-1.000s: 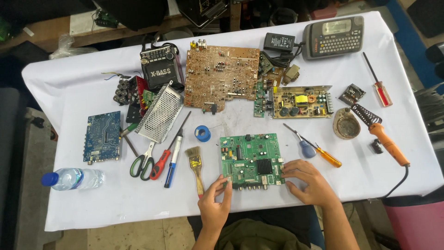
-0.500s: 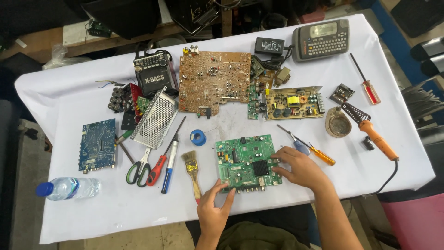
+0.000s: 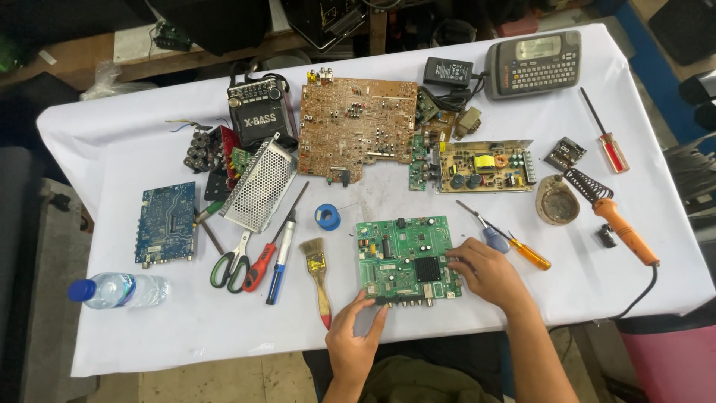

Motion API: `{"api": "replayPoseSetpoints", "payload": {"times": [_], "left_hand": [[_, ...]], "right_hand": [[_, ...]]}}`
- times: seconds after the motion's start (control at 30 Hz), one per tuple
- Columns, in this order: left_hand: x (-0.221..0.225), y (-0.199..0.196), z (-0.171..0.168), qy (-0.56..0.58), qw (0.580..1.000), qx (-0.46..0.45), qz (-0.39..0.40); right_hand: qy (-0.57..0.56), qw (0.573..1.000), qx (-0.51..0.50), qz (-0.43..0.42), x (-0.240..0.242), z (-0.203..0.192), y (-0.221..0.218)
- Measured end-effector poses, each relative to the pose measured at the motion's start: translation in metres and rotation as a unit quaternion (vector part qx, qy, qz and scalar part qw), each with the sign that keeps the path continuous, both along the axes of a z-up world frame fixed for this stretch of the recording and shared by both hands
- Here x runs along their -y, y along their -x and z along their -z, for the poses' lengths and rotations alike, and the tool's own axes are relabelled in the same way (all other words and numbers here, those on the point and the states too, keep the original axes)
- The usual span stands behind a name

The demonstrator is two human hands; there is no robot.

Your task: A person is repairing electronic circuit boards using a soldering iron and other hand tools on a workbench.

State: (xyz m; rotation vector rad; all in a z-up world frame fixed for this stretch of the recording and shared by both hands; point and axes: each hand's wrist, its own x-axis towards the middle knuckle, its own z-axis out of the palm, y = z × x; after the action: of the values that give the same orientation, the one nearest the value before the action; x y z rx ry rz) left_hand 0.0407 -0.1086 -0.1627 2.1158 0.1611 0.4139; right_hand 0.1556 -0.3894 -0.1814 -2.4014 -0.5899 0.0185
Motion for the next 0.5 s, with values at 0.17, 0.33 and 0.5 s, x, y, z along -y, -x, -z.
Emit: {"api": "replayPoseSetpoints", "payload": {"times": [0.17, 0.33, 0.5], "left_hand": [[0.004, 0.000, -0.001, 0.025, 1.000, 0.006, -0.002], [0.007, -0.001, -0.001, 0.040, 0.999, 0.012, 0.003], [0.008, -0.003, -0.002, 0.039, 0.999, 0.015, -0.002]], "right_hand": [[-0.019, 0.995, 0.096, 0.027, -0.005, 0.005, 0.001], [-0.032, 0.991, 0.127, 0.032, -0.011, 0.001, 0.001], [-0.035, 0.988, 0.145, 0.046, -0.016, -0.001, 0.001]]}}
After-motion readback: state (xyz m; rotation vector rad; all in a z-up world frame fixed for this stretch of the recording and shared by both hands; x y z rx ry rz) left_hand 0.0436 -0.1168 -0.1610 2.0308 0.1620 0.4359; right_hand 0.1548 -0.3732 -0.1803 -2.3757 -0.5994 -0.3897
